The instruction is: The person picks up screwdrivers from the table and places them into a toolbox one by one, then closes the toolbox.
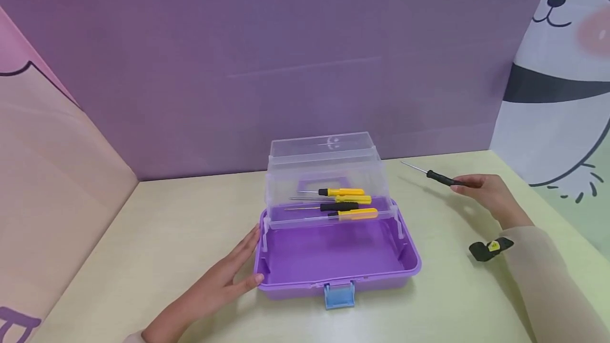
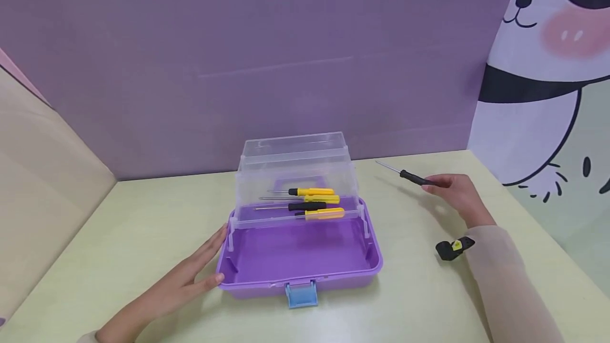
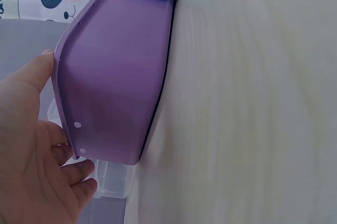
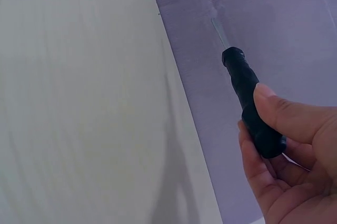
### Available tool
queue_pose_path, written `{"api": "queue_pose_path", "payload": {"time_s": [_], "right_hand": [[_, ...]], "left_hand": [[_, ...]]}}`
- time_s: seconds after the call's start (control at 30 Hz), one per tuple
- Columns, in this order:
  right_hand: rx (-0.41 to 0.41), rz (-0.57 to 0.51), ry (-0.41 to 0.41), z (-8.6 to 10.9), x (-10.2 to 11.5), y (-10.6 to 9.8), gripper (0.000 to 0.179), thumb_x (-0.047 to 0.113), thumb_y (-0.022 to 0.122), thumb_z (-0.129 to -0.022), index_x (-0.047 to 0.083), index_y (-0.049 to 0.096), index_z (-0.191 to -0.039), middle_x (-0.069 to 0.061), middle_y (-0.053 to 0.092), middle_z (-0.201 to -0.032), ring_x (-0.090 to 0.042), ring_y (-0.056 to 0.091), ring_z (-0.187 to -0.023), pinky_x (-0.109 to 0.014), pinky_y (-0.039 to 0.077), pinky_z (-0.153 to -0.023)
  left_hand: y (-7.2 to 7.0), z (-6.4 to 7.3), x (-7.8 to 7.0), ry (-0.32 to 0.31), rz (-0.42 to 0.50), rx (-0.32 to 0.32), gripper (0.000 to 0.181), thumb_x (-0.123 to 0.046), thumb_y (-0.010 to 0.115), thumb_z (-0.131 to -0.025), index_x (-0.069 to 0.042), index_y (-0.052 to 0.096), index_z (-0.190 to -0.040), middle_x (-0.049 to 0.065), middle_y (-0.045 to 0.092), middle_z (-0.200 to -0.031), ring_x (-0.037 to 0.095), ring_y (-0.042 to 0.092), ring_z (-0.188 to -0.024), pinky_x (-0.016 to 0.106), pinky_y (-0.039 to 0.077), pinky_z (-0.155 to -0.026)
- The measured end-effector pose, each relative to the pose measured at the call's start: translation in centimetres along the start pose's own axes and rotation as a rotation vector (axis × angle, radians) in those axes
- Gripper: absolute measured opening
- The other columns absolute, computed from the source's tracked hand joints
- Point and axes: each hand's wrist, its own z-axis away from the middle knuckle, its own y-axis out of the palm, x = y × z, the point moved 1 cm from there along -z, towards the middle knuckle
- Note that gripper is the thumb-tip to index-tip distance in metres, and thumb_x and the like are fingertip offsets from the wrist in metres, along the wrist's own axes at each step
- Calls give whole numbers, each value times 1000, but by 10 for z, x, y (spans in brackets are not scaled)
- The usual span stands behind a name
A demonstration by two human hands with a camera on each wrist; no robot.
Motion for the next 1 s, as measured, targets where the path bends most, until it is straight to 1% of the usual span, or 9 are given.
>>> {"api": "queue_pose_path", "payload": {"time_s": [0.1,0.27,0.33,0.47,0.6,0.67,0.83,0.9,1.0], "right_hand": [[4,-7,-18,0,5,1,59,40,67,-86,-5,57,-123,26,59,-86,5,50,-83,-34,39,-85],[-3,9,-49,0,11,1,56,38,68,-86,-5,59,-121,21,63,-89,7,50,-81,-33,39,-82],[-5,18,-51,0,13,1,56,38,68,-86,-5,60,-121,20,64,-89,6,51,-81,-32,40,-82],[4,24,-38,1,13,0,57,40,68,-86,-3,60,-121,18,65,-90,2,52,-83,-33,39,-83],[9,40,-42,3,16,1,56,41,67,-86,-2,60,-120,10,67,-94,-2,53,-83,-33,40,-82],[11,43,-51,4,18,1,55,41,66,-87,-3,60,-120,5,69,-98,-1,54,-83,-33,41,-82],[24,43,-62,5,22,2,54,39,67,-87,-3,60,-121,5,68,-98,4,53,-81,-31,42,-82],[25,46,-66,6,23,2,53,38,66,-87,-3,60,-121,7,68,-98,5,53,-81,-31,42,-83],[24,43,-66,6,26,3,52,37,67,-87,-3,61,-120,5,68,-99,4,53,-81,-31,43,-83]], "left_hand": [[0,1,0,-10,-5,-5,75,-30,56,-95,-22,9,-153,2,6,-159,34,16,-141,61,29,-104],[-1,1,0,-9,-6,-10,75,-32,56,-95,-22,9,-153,-3,6,-159,30,15,-142,57,28,-106],[-1,0,0,-8,-3,-8,75,-32,56,-95,-23,9,-153,-6,4,-159,29,15,-142,56,27,-106],[0,-1,0,1,0,-3,75,-30,56,-95,-22,9,-153,-6,4,-159,30,14,-142,57,27,-106],[1,-1,-1,-8,12,0,75,-30,56,-95,-22,9,-153,-3,5,-159,30,14,-142,57,27,-106],[1,0,-1,-11,14,1,75,-30,56,-95,-22,9,-153,-3,5,-159,30,14,-142,57,27,-106],[1,0,-2,-11,-13,4,75,-32,54,-96,-21,7,-153,-1,4,-159,31,14,-142,57,26,-106],[0,0,-3,-5,-24,3,74,-32,54,-96,-21,7,-153,0,4,-159,33,15,-142,57,26,-106],[0,0,-3,5,-25,2,74,-32,53,-97,-20,6,-153,0,3,-159,34,15,-142,57,25,-106]]}}
